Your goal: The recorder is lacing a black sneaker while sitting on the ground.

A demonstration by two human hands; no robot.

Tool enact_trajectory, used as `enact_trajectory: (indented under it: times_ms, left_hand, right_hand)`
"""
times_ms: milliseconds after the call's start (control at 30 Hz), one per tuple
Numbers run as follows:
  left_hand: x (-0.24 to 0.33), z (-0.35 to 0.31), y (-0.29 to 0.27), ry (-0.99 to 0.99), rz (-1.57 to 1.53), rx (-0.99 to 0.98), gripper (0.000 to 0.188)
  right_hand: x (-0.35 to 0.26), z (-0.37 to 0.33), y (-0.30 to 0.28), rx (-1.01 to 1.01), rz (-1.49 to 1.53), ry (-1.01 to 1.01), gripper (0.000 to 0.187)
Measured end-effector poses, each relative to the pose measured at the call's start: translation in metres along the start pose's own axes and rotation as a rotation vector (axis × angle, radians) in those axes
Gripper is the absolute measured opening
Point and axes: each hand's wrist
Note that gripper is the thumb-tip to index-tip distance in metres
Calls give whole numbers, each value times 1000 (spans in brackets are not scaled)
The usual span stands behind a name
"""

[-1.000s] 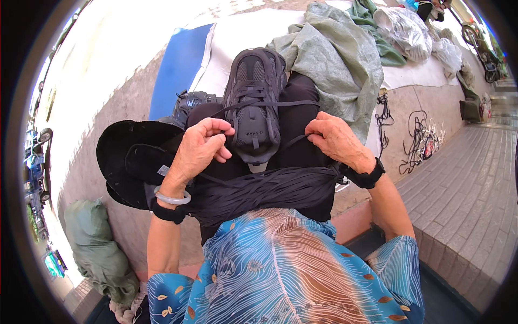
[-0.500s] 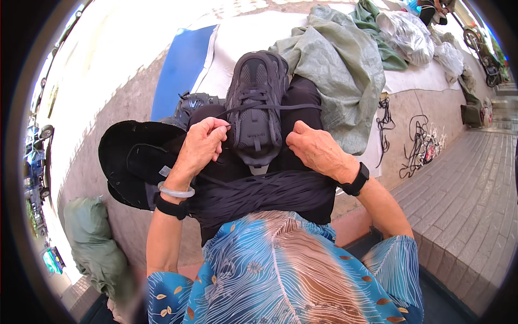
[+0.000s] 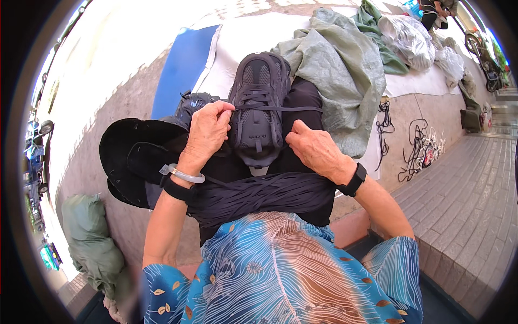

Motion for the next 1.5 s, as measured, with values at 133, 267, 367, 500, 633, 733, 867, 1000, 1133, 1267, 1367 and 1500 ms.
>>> enact_trajectory:
  times_ms: [133,267,367,500,633,733,867,1000,1133,1267,1367,1500]
  left_hand:
    - [-18,9,0,290,193,76,18]
    - [-13,11,0,166,140,30,17]
    - [-24,19,-6,121,17,-42,18]
    - [-39,28,-9,131,-106,-76,18]
    - [-32,22,-4,163,-157,-76,17]
    - [-44,24,-2,93,-205,-117,15]
    - [-43,19,-1,121,-209,-115,14]
    - [-41,17,3,155,-129,-36,14]
    - [-39,21,4,186,-128,-27,13]
    - [-42,24,4,177,-166,-32,13]
    - [-42,22,3,171,-186,-36,13]
    - [-43,24,6,194,-160,-25,12]
  right_hand:
    - [0,0,-1,95,133,21,14]
    - [6,2,-2,30,120,21,11]
    - [19,11,0,71,205,-10,10]
    - [24,23,-1,69,298,51,15]
    - [23,22,-3,122,372,104,15]
    - [26,22,4,84,408,105,17]
    - [26,19,5,75,410,105,18]
    - [19,22,-6,47,450,117,19]
    - [21,20,-6,64,484,67,18]
    - [21,21,-5,53,543,126,17]
    - [21,20,-2,76,607,150,16]
    - [20,19,-6,62,580,208,17]
Point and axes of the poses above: each hand's wrist, its own z-axis towards the middle knuckle, its own y-axis out of the palm, x = y × z, and after that the axes turned 1 degree about -y, right-handed
